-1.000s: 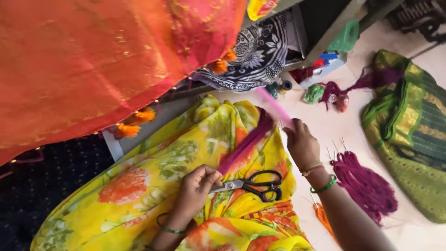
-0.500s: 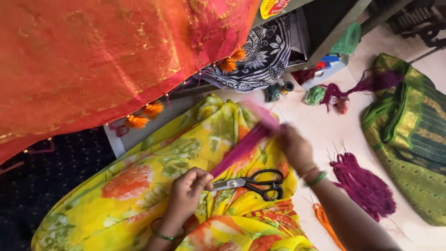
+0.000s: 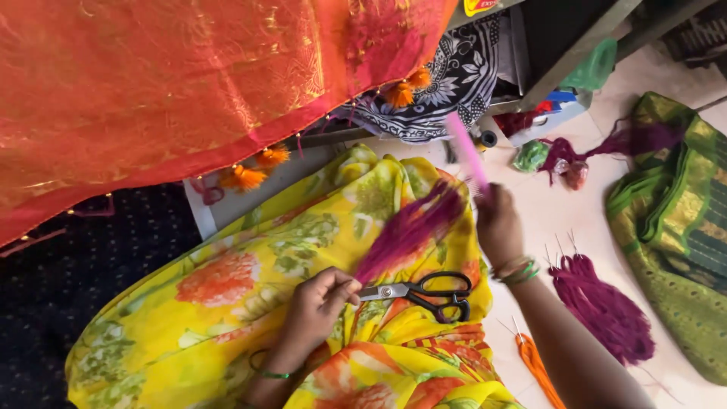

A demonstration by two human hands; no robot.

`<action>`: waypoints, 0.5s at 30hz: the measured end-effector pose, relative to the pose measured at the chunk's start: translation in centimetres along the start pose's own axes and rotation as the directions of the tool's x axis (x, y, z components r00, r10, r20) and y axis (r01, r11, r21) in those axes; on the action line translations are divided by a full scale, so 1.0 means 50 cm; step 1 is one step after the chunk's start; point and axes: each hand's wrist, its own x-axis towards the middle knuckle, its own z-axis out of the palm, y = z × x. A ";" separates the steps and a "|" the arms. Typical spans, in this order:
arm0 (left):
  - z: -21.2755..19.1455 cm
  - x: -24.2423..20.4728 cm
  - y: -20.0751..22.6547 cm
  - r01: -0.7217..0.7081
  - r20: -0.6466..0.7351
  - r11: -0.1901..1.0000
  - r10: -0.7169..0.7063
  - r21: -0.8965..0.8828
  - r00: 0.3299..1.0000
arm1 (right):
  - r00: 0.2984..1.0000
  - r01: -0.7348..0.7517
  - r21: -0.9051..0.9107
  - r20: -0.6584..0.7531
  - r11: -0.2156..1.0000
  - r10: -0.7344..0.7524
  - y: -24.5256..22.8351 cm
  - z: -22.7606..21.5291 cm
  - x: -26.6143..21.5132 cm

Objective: Tying, combing, and trimming decorative tassels on the border of a sari fabric.

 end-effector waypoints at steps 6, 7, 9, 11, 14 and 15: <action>-0.017 0.008 -0.007 -0.013 -0.045 0.999 0.015 0.037 0.999 | 0.975 0.178 -0.119 0.158 0.977 -0.158 0.046 0.033 -0.009; -0.018 0.003 -0.014 -0.012 -0.052 0.999 0.013 0.033 0.999 | 0.973 0.184 -0.118 0.163 0.976 -0.164 0.057 0.029 -0.006; -0.027 -0.004 -0.021 0.018 -0.035 1.000 -0.018 0.003 0.999 | 0.821 -0.570 0.397 0.240 0.719 0.519 0.074 0.031 0.011; -0.034 -0.009 -0.035 0.030 -0.050 0.999 -0.030 -0.013 0.998 | 0.988 -0.156 0.233 0.050 0.960 0.148 0.030 0.031 -0.023; -0.038 -0.012 -0.042 0.037 -0.062 0.999 -0.038 -0.021 0.997 | 0.911 0.411 -0.109 0.072 0.905 -0.405 -0.033 -0.009 -0.031; -0.041 -0.015 -0.042 0.031 -0.081 0.999 -0.032 -0.010 0.996 | 0.835 0.544 -0.172 0.201 0.821 -0.512 -0.058 -0.024 -0.022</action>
